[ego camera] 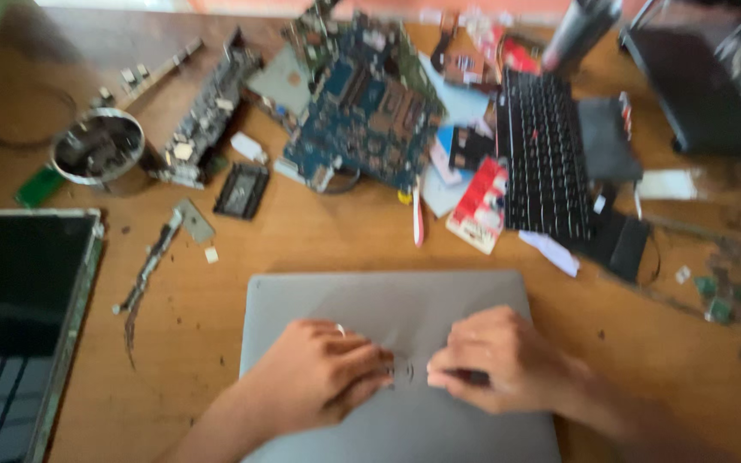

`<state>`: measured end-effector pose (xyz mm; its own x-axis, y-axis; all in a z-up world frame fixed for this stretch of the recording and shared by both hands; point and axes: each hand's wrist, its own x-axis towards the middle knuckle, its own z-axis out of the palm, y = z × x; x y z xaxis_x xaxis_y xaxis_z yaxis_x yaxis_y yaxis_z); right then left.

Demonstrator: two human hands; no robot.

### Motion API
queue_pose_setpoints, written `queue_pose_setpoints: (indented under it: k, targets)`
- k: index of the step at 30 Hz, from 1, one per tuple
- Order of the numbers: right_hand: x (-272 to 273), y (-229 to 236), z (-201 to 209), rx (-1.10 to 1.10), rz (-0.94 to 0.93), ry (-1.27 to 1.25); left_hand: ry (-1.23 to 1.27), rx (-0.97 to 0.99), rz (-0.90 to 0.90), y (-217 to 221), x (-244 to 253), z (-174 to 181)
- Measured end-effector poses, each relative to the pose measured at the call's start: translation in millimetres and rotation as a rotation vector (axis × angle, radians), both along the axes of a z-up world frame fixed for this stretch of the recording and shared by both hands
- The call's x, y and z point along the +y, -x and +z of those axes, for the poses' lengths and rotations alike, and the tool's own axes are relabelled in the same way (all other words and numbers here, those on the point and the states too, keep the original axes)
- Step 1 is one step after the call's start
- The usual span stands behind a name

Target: The person removes screws from the back of a silver laptop using a screwdriver, then lifts off the bottom cover. They disconnect the battery connector and remove the battery from the chassis. The person continues to unscrew internal components and disconnect cables from the motherboard.

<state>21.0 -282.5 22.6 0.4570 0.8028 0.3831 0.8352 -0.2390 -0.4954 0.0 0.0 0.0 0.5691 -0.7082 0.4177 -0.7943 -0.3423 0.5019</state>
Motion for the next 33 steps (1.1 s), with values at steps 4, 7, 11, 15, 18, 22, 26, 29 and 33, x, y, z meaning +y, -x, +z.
queue_pose_setpoints:
  k: [4,7,11,15,18,22,26,29,33]
  targets:
    - [1.6,1.7,3.0,-0.005,0.0,-0.023,0.015,0.007,0.011,3.2,-1.5,4.9]
    - [4.1,2.5,5.3,0.0,-0.016,-0.026,0.009,0.011,0.023,2.7,-2.5,8.5]
    - [4.0,1.3,5.9,-0.025,0.001,-0.033,0.006,-0.002,0.024,1.6,-3.0,10.8]
    - [3.1,3.2,3.2,-0.02,-0.011,-0.034,0.01,-0.003,0.028,2.7,-4.0,10.6]
    - [1.9,2.7,3.2,-0.018,-0.022,-0.044,-0.007,0.001,0.028,2.5,-4.9,12.6]
    - [-1.5,2.2,2.8,0.036,-0.037,-0.045,-0.009,0.007,0.031,3.2,-4.3,13.5]
    - [-3.2,3.1,0.5,0.061,-0.041,-0.038,-0.013,0.002,0.031,4.2,-3.9,11.2]
    - [-1.3,1.8,2.2,0.031,-0.025,-0.058,-0.007,-0.004,0.032,3.2,-4.4,11.8]
    - [-0.3,2.9,4.1,0.039,-0.045,-0.057,-0.008,-0.014,0.032,3.3,-4.9,13.1]
